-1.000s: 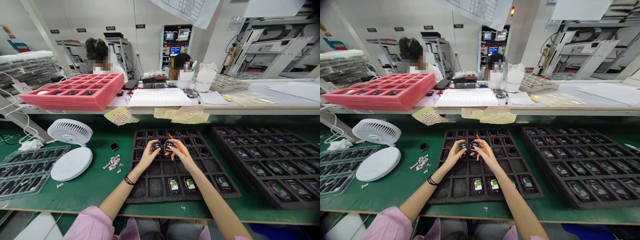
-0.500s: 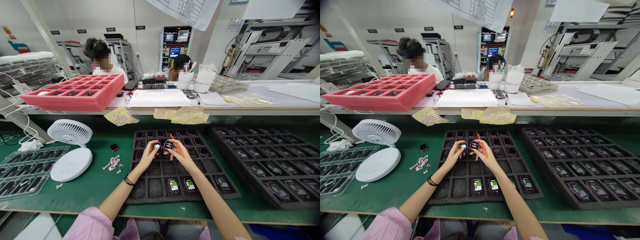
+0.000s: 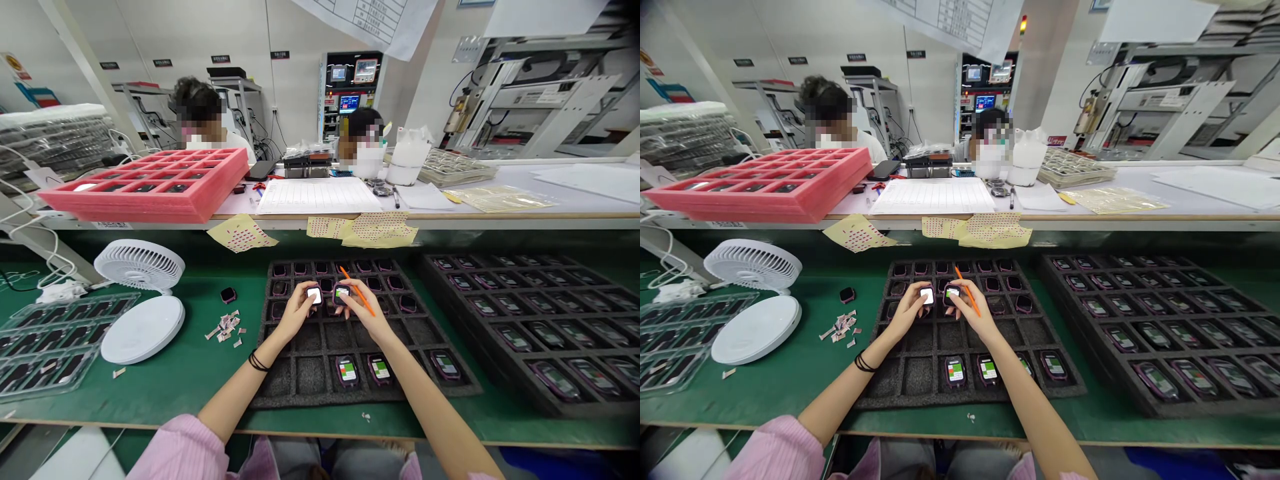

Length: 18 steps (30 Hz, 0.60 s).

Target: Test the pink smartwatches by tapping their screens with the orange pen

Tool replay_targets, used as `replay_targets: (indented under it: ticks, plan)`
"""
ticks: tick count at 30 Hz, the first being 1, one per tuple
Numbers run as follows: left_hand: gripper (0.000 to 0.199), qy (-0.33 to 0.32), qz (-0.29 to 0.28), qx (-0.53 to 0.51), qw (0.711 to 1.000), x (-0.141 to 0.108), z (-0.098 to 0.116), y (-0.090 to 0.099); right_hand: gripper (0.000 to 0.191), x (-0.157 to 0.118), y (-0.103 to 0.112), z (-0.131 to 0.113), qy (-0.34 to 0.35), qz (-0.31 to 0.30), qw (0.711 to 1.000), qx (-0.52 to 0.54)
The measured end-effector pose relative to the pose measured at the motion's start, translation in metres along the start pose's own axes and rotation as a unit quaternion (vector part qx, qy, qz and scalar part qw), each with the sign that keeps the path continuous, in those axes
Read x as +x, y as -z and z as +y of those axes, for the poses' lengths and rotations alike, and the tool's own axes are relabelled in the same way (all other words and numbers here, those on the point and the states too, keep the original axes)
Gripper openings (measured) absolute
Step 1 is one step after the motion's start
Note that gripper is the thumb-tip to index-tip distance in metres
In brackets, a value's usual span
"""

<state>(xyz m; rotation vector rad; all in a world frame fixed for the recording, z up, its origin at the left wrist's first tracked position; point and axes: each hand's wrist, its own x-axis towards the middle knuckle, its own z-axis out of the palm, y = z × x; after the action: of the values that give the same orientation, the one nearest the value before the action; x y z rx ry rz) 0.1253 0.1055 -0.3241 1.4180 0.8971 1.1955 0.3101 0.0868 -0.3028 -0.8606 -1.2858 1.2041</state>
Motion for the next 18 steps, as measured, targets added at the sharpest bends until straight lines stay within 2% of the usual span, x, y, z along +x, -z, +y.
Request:
replay_targets:
  ticks: [8, 18]
  plan:
    - [0.044, -0.031, 0.003, 0.04, 0.999, 0.0005, -0.0033, 0.0001, 0.042, 0.0006, -0.0018, 0.0017, -0.006, -0.04, 0.999, 0.008]
    - [0.035, 0.0, 0.014, 0.025, 1.0, -0.0006, 0.0063, -0.0013, 0.028, -0.0001, -0.0016, -0.0038, -0.02, 0.016, 1.0, -0.001]
